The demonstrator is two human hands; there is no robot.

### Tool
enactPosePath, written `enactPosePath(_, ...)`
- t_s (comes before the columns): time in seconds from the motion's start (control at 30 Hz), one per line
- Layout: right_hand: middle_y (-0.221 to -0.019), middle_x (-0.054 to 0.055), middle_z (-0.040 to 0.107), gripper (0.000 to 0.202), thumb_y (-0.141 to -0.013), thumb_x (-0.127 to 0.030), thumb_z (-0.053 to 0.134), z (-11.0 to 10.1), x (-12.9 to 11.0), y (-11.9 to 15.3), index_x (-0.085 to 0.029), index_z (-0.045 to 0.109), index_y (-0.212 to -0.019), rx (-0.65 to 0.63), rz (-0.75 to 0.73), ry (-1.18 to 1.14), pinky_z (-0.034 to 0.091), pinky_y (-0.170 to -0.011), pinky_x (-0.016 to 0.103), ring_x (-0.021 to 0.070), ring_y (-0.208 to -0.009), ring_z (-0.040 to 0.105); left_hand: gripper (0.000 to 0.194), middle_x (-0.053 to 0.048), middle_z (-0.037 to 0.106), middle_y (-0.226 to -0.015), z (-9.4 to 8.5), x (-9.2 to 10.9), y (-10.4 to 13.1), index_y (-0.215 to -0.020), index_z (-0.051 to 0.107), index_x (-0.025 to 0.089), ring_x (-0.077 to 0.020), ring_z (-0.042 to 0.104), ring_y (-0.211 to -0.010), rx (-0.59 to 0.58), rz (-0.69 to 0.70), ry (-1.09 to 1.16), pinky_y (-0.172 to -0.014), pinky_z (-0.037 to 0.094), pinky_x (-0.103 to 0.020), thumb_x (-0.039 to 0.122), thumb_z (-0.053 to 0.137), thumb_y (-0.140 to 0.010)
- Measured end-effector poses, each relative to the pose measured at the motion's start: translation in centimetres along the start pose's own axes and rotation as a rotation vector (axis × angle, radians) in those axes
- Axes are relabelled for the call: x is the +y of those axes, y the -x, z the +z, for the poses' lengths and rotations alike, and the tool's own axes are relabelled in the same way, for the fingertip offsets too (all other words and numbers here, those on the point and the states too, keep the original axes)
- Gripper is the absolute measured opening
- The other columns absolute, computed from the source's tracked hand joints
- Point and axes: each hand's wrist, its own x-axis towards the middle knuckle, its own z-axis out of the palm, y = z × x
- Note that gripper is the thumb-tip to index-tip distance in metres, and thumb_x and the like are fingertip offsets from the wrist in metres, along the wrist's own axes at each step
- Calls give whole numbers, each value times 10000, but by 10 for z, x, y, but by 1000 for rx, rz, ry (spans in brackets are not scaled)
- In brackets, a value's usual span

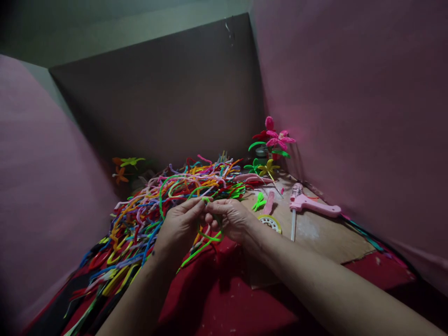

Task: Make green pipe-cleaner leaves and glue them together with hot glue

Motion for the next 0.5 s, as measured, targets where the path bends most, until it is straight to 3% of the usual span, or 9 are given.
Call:
enactPosePath(0.13, -470, -12, 556, 250, -562, -257, 758, -2, 1, -1, -79, 604, -646, -33, 43, 7, 299, -357, 128, 30, -379, 457, 208, -72, 628, -612, 0, 4, 4, -834, 664, 81, -138, 578, -545, -99, -100, 92, -552, 480, -263, 231, 652, -689)
enactPosePath(0.27, -433, -21, 535, 273, -583, -314, 746, -4, 2, -1, -100, 580, -621, -68, 77, 91, 289, -351, 149, 42, -347, 434, 195, -73, 626, -604, -1, 3, 4, -806, 655, 84, -144, 573, -510, -127, -140, 117, -523, 476, -275, 219, 667, -666)
enactPosePath(0.4, -439, -21, 532, 253, -629, -315, 706, -2, 3, 1, -117, 557, -580, -102, -9, 216, 313, -394, 180, 56, -366, 436, 152, -3, 569, -541, -5, 7, 1, -716, 630, 103, -78, 505, -461, 38, -75, 137, -457, 407, -185, 195, 709, -623)
enactPosePath(0.5, -478, -27, 542, 197, -611, -242, 715, -2, 5, 0, -116, 566, -588, -24, -125, 303, 343, -465, 191, 57, -429, 458, 183, 25, 555, -555, -12, 13, -2, -725, 624, 120, -60, 499, -493, 193, 3, 235, -489, 417, -168, 193, 733, -598)
